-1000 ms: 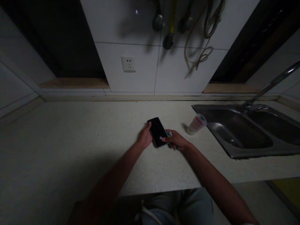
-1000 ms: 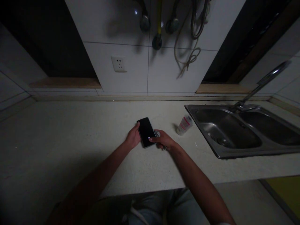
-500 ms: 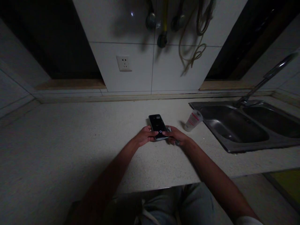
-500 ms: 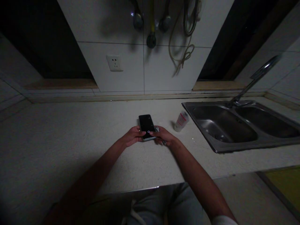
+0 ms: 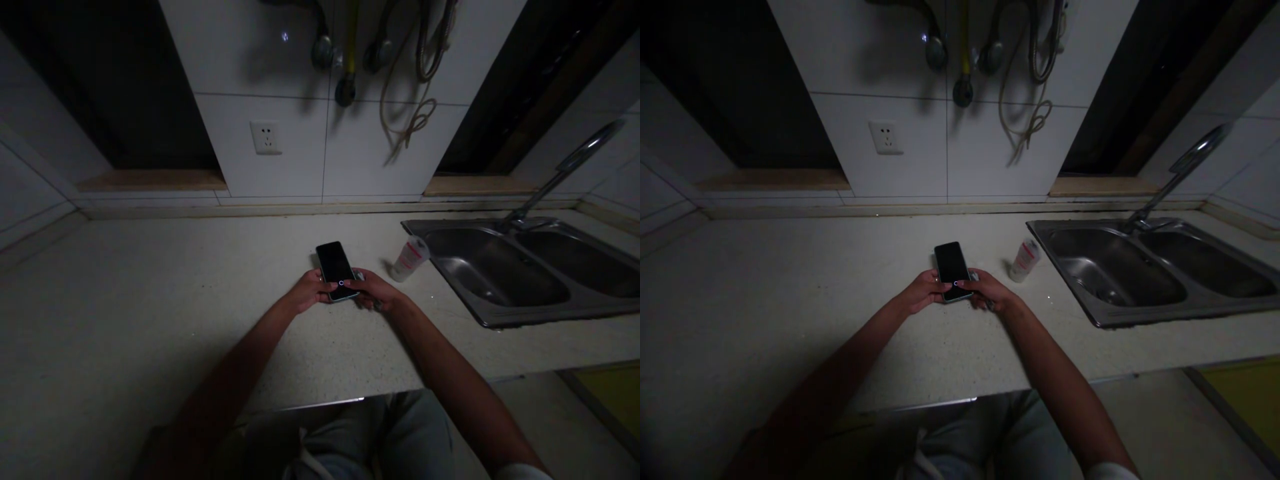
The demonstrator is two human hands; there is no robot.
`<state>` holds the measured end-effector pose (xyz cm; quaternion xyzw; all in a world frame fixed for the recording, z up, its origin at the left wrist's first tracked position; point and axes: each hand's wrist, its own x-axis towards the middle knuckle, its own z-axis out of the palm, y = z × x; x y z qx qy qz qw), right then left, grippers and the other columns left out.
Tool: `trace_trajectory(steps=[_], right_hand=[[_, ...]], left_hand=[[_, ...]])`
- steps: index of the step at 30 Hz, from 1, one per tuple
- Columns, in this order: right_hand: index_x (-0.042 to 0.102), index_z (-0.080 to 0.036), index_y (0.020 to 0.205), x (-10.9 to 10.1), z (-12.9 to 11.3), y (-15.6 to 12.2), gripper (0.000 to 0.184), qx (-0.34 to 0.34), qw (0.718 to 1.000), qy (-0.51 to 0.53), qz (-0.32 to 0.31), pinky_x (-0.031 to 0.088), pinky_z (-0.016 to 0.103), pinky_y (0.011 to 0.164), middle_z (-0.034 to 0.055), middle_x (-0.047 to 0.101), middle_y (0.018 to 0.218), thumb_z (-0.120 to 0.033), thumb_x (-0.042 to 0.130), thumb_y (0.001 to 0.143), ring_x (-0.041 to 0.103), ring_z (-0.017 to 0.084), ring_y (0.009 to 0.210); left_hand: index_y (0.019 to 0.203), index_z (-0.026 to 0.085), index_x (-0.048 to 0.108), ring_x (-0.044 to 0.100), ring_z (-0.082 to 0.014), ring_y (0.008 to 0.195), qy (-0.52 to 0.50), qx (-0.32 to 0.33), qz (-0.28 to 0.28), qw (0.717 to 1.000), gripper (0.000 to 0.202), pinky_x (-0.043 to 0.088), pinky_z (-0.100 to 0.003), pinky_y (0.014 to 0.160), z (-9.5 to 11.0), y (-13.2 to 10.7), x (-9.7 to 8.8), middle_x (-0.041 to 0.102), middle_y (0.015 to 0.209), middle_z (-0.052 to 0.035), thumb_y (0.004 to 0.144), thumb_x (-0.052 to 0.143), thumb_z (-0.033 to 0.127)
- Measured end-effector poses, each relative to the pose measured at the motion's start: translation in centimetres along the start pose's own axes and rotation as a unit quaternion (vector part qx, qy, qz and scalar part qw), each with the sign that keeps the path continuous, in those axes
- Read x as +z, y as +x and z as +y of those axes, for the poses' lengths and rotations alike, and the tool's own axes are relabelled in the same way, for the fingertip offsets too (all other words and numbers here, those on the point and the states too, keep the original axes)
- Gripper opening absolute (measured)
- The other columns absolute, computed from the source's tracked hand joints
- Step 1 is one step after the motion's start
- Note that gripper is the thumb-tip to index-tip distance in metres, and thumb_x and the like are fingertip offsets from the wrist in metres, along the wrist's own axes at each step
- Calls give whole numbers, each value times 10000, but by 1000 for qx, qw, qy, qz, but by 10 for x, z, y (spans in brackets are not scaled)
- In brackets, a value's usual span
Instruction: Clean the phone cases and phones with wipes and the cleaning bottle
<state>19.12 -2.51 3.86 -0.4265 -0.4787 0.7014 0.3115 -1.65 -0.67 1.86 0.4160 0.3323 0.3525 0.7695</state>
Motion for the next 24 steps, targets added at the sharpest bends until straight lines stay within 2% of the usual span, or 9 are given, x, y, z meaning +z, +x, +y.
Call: trace_trajectory(steps=[2, 5, 7, 10, 13, 15, 18, 20, 24], right_hand=[[530, -198, 878, -3, 0, 0, 480, 5, 1000, 0, 3, 258, 147, 267, -156, 359, 400, -489, 847, 664, 250, 26, 287], [548, -185, 853, -8, 0, 0, 462, 9, 1000, -15, -2, 256, 144, 264, -136, 416, 417, -471, 850, 653, 268, 20, 282], [577, -169, 897, -9, -1, -1, 461, 9, 999, -38, -19, 267, 144, 264, -99, 517, 480, -464, 840, 659, 314, 20, 283], [594, -162, 909, -9, -1, -3, 455, 18, 995, -78, -60, 274, 147, 269, -71, 587, 543, -466, 830, 665, 355, 21, 288], [587, -172, 854, -8, -1, -5, 426, 34, 987, -118, -101, 267, 148, 278, -88, 556, 518, -472, 829, 673, 363, 24, 296], [571, -181, 793, -8, 0, -7, 408, 39, 981, -151, -115, 273, 148, 287, -106, 499, 474, -486, 819, 687, 367, 31, 302], [543, -184, 709, -9, 0, -8, 423, 44, 969, -210, -119, 316, 153, 308, -109, 447, 437, -532, 784, 714, 397, 45, 312], [567, -172, 698, -7, -1, -9, 435, 41, 960, -250, -122, 345, 157, 322, -78, 508, 467, -564, 749, 740, 436, 51, 323], [626, -162, 696, -3, -5, -12, 441, 26, 944, -310, -112, 339, 170, 327, -17, 626, 554, -588, 683, 789, 452, 53, 329]], left_hand=[[1022, 110, 654, 695, -199, 803, -4, 8, -3, 1000, 582, 565, -357, 745, -1, 0, 3, 727, 984, -131, 544, 945, 270], [954, 110, 642, 680, -179, 750, -18, 22, 22, 999, 489, 576, -330, 689, -2, 2, 7, 707, 896, -110, 669, 872, 433], [927, 127, 623, 662, -165, 691, -8, 48, 74, 996, 473, 573, -310, 624, -3, 4, 5, 678, 827, -77, 744, 785, 532], [961, 156, 605, 615, -142, 593, 61, 103, 184, 976, 452, 541, -273, 523, -1, 7, -4, 616, 740, -19, 812, 678, 576], [1175, 193, 578, 561, -121, 524, 119, 133, 251, 951, 467, 510, -259, 491, 2, 8, -14, 598, 732, 17, 830, 670, 495], [1204, 199, 601, 582, -141, 557, 206, 158, 259, 930, 426, 514, -278, 541, 2, 8, -17, 638, 763, -2, 866, 622, 456], [968, 180, 707, 641, -187, 731, 307, 189, 254, 898, 266, 512, -297, 693, 0, 9, -17, 699, 821, -42, 902, 562, 394], [849, 180, 716, 648, -204, 811, 330, 196, 253, 888, 244, 490, -300, 754, -1, 9, -15, 716, 839, -51, 904, 554, 355], [849, 199, 714, 642, -219, 854, 372, 207, 266, 865, 246, 451, -312, 802, -3, 7, -10, 726, 871, -53, 925, 518, 326]])
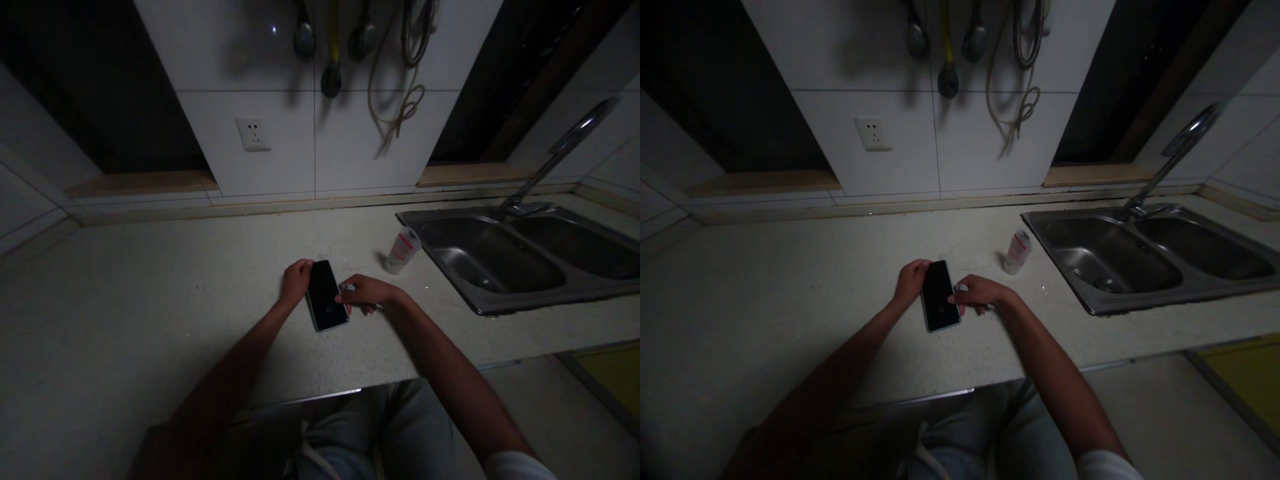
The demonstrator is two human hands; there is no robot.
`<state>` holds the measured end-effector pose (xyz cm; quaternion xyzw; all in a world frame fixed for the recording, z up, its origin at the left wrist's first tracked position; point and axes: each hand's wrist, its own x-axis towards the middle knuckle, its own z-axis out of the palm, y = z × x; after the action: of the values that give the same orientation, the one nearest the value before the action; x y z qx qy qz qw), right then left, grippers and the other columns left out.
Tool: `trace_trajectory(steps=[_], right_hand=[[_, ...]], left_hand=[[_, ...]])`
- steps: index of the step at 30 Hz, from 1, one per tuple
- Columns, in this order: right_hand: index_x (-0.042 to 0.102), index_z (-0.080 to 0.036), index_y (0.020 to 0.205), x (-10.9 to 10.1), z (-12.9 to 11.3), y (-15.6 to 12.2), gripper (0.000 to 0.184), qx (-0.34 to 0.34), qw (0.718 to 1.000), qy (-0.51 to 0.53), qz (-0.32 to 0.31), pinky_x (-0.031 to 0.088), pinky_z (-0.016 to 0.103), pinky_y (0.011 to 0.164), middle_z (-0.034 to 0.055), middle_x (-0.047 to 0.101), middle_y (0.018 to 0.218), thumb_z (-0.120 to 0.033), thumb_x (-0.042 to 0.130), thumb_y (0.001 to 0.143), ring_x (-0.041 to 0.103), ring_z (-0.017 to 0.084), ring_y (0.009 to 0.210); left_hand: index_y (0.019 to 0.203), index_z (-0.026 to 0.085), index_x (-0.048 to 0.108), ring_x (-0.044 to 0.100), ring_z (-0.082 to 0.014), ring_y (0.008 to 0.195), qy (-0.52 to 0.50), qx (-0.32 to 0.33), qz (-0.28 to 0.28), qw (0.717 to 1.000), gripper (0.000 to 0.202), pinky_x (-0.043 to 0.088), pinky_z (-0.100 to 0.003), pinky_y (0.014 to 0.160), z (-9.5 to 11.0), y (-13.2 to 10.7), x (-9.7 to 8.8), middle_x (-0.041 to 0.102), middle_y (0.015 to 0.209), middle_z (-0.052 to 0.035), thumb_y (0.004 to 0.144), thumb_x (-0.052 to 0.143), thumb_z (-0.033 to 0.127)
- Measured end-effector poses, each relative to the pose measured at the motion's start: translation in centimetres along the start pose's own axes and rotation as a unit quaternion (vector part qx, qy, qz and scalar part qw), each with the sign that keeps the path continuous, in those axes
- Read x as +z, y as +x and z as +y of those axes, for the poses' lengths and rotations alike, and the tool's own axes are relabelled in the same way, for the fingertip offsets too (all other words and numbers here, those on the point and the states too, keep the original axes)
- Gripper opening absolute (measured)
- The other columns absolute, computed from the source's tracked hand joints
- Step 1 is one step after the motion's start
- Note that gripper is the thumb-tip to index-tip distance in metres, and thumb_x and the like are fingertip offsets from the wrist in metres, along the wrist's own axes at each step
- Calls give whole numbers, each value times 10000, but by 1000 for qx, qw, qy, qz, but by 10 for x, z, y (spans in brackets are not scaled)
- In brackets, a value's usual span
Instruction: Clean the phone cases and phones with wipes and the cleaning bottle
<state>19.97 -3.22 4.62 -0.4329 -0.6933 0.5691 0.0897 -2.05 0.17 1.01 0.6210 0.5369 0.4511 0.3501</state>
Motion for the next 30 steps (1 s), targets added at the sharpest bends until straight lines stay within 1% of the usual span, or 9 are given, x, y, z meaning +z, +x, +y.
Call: trace_trajectory(steps=[5, 8, 11, 15, 18, 21, 23, 25, 30], right_hand=[[606, -172, 632, 0, 0, 2, 442, -31, 996, -62, 58, 289, 204, 378, -36, 543, 496, -574, 662, 807, 411, 68, 373], [669, -165, 700, -1, 7, 9, 367, -100, 978, -108, 148, 376, 231, 520, -8, 611, 592, -505, 643, 837, 517, 111, 533], [724, -183, 915, -4, 15, 16, 304, -143, 948, -134, 251, 460, 296, 713, 44, 717, 839, -467, 630, 862, 614, 179, 753], [660, -173, 1193, -8, 25, 20, 427, -122, 889, -194, 397, 486, 425, 887, 149, 701, 1082, -456, 625, 876, 633, 274, 963], [650, -154, 1202, -12, 25, 18, 417, -151, 838, -221, 475, 425, 497, 1036, 201, 620, 1265, -417, 604, 881, 563, 327, 1185], [685, -186, 1088, -16, 17, 13, 335, -199, 811, -179, 521, 426, 484, 1041, 172, 632, 1249, -438, 549, 915, 565, 308, 1190], [699, -197, 937, -16, 9, 9, 334, -209, 826, -115, 510, 491, 427, 913, 128, 697, 1039, -487, 535, 924, 632, 271, 998], [671, -191, 761, -14, 4, 6, 421, -191, 869, -35, 454, 499, 334, 694, 66, 668, 744, -558, 532, 913, 619, 204, 722], [596, -177, 627, 0, 4, 12, 517, -85, 973, 85, 197, 340, 225, 414, -17, 523, 444, -649, 582, 837, 464, 102, 396]], left_hand=[[923, 213, 713, 619, -245, 908, 129, 48, 10, 990, 283, 430, -344, 838, -2, -1, 1, 732, 958, -79, 964, 445, 296], [901, 218, 716, 593, -264, 916, 190, 65, 7, 980, 285, 420, -372, 850, -6, 1, 2, 733, 947, -90, 963, 444, 275], [883, 223, 711, 581, -263, 884, 205, 69, 7, 976, 284, 419, -384, 847, -9, 3, 4, 725, 911, -88, 964, 443, 267], [869, 210, 697, 581, -248, 900, 218, 86, 8, 972, 269, 425, -379, 878, -10, 4, 5, 693, 931, -95, 963, 448, 247], [858, 188, 683, 580, -244, 935, 223, 97, 13, 970, 232, 434, -367, 886, -10, 5, 5, 645, 938, -107, 949, 474, 233], [855, 184, 674, 576, -241, 928, 228, 103, 16, 968, 227, 438, -367, 888, -11, 6, 6, 619, 933, -106, 951, 474, 232], [857, 185, 669, 575, -238, 933, 231, 106, 16, 967, 228, 436, -366, 896, -11, 6, 7, 615, 934, -103, 956, 469, 232], [860, 184, 667, 576, -238, 936, 232, 107, 16, 967, 225, 434, -364, 896, -11, 6, 8, 613, 932, -100, 958, 470, 232], [840, 186, 666, 576, -240, 921, 226, 99, 21, 969, 203, 427, -371, 893, -10, 6, 8, 618, 928, -103, 938, 490, 209]])
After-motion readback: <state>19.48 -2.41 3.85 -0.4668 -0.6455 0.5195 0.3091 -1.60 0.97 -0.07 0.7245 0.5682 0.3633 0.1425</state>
